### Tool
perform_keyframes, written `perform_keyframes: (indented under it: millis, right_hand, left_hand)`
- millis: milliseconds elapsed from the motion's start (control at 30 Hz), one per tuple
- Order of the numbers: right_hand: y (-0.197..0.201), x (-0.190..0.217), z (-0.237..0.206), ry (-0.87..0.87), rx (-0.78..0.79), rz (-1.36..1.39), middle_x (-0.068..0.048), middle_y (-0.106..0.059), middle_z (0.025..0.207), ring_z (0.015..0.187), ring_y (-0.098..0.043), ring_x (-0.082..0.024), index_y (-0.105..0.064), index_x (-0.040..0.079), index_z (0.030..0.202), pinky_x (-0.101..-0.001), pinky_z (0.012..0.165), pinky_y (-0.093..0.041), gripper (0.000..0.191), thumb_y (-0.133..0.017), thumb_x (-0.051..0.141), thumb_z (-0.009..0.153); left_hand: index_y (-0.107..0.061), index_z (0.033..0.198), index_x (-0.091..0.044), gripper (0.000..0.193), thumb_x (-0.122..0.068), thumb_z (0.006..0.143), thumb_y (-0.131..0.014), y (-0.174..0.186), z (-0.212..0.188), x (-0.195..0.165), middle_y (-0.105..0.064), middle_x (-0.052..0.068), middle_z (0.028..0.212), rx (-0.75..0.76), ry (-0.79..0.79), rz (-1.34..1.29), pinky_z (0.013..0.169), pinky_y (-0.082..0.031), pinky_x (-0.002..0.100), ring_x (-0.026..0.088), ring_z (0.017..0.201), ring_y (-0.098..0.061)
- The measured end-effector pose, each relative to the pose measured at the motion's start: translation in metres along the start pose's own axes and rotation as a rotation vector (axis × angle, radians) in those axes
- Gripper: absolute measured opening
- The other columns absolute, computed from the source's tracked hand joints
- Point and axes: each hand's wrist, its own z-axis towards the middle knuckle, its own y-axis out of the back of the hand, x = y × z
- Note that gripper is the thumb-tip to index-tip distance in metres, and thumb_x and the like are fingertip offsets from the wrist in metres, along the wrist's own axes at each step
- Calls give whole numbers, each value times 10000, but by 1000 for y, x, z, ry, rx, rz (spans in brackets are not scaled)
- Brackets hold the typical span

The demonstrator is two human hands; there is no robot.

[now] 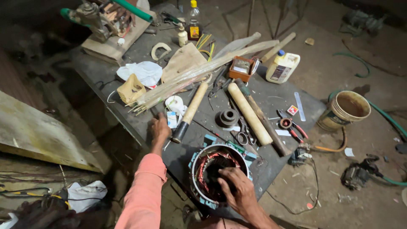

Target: The person uses wooden mallets to tap the stator of an electric motor, then uses a screwdriver and a metal bar to adjust and press the copper windings inside the stator slots. The person repeatedly repositions the stator and uses different tools to manipulate the internal components.

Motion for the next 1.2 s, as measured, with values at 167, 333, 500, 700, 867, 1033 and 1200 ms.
perform_keyframes:
  millis: [167, 333, 500, 700, 867, 1033, 1200]
  right_hand:
    - [3, 0, 2, 17, -6, 16, -142, -722, 999, 899, -728, -300, -701, 24, 1089, -353, 778, -582, 216, -747, 61, 881]
    - [3, 4, 2, -30, -33, 23, -130, -729, 1008, 885, -738, -287, -710, 37, 1075, -340, 755, -585, 200, -746, 62, 879]
    - [12, 15, 5, 6, -53, 88, -144, -731, 1014, 901, -747, -266, -711, 8, 1084, -328, 770, -592, 184, -706, 8, 900]
    - [25, 51, 1, 488, 39, 105, -203, -668, 1143, 1003, -713, -328, -668, -45, 1173, -370, 841, -601, 317, -693, -84, 860]
    - [34, 69, -4, 392, 131, -21, -221, -609, 1263, 1101, -649, -364, -635, -41, 1288, -439, 918, -566, 527, -701, -70, 765]
    - [47, 69, -8, 304, 176, -63, -204, -570, 1267, 1139, -614, -384, -594, 17, 1348, -436, 946, -548, 552, -756, 6, 820]
    - [62, 54, -19, 168, 367, 28, -253, -536, 1260, 1127, -597, -429, -484, -6, 1416, -453, 907, -543, 665, -767, 20, 814]
  left_hand:
    - [-434, 1494, -154, 801, -2, 782, -767, 0, -11, 27, -672, 180, 1273, -194, -142, -532, 1004, -520, 414, 310, 1143, -672]
    - [-195, 1661, -142, 1026, 143, 817, -705, 27, -96, 42, -579, 193, 1134, -171, -169, -1112, 772, -522, 308, 195, 906, -621]
    - [-179, 1595, -26, 996, 79, 801, -772, 65, -200, 13, -619, 141, 1285, -224, -450, -1345, 910, -561, 274, 160, 1085, -657]
    - [-674, 1091, 16, 313, -109, 827, -788, 62, -280, -31, -747, 67, 862, -137, -260, -1191, 511, -595, 282, 142, 632, -706]
    - [-700, 955, 3, 157, -151, 958, -731, 42, -305, -45, -700, 49, 762, -223, -476, -1119, 610, -516, 254, 112, 662, -636]
    - [-707, 948, -4, 165, -167, 962, -697, 35, -314, -52, -696, 48, 717, -234, -440, -1071, 613, -534, 265, 114, 639, -657]
    - [-710, 938, 3, 166, -161, 967, -702, 32, -321, -61, -718, 57, 739, -243, -417, -1043, 627, -536, 290, 137, 657, -669]
